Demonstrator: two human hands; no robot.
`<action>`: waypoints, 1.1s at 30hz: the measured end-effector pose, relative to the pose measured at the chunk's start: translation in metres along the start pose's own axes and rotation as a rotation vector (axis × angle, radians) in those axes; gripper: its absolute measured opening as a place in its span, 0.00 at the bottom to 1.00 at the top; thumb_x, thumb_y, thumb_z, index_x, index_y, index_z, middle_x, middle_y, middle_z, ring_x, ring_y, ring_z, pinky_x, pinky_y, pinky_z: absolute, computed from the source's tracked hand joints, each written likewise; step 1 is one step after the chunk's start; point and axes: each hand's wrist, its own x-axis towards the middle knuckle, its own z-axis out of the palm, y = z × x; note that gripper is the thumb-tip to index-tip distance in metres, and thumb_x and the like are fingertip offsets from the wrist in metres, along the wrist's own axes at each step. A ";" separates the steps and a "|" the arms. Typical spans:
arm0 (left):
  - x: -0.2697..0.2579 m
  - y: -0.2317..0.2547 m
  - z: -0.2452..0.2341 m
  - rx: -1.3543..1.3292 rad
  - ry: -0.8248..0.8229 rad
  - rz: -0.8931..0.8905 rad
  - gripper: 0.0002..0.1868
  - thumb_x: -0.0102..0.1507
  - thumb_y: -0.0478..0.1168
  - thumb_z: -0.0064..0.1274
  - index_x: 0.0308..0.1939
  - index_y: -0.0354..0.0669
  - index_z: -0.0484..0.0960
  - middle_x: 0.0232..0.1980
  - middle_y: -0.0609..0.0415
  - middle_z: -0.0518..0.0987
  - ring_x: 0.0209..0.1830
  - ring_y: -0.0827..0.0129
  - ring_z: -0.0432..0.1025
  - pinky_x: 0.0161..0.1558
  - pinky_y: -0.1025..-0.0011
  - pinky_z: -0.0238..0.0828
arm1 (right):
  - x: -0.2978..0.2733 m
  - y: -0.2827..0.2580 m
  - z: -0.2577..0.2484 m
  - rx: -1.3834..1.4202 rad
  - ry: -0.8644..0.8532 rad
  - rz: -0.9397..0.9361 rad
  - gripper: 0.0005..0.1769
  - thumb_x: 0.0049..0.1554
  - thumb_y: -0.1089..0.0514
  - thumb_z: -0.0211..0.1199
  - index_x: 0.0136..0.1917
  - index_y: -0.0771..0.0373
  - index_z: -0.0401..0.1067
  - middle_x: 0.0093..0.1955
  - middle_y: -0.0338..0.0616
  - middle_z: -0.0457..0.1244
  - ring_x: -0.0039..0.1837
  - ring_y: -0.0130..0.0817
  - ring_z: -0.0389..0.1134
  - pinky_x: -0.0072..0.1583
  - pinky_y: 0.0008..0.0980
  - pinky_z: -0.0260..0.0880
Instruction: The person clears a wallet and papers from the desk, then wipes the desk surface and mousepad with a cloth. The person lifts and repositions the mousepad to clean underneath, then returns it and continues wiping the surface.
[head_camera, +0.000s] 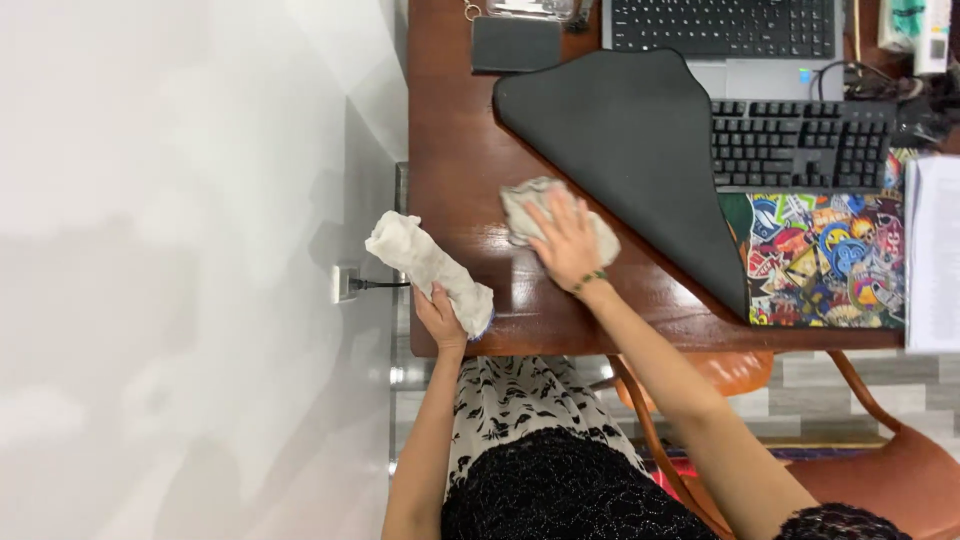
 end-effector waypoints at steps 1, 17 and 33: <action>-0.001 -0.009 0.002 0.006 0.013 0.005 0.23 0.69 0.38 0.40 0.64 0.23 0.63 0.63 0.25 0.66 0.63 0.41 0.63 0.63 0.54 0.57 | -0.017 0.008 -0.007 -0.011 -0.037 0.057 0.32 0.62 0.38 0.47 0.77 0.37 0.49 0.77 0.50 0.48 0.79 0.41 0.42 0.75 0.50 0.32; 0.031 0.067 -0.070 -0.223 0.406 -0.389 0.17 0.69 0.40 0.43 0.46 0.23 0.74 0.44 0.24 0.69 0.43 0.51 0.60 0.55 0.55 0.56 | -0.030 -0.130 0.039 -0.121 0.060 0.200 0.40 0.53 0.42 0.63 0.75 0.44 0.53 0.74 0.57 0.49 0.77 0.50 0.47 0.71 0.61 0.44; 0.004 0.076 -0.027 -0.249 -0.024 -0.288 0.18 0.66 0.45 0.41 0.54 0.38 0.75 0.53 0.42 0.73 0.48 0.67 0.67 0.55 0.65 0.61 | -0.129 -0.069 -0.025 -0.056 -0.262 0.091 0.36 0.58 0.45 0.49 0.78 0.38 0.44 0.80 0.41 0.42 0.80 0.39 0.37 0.76 0.50 0.30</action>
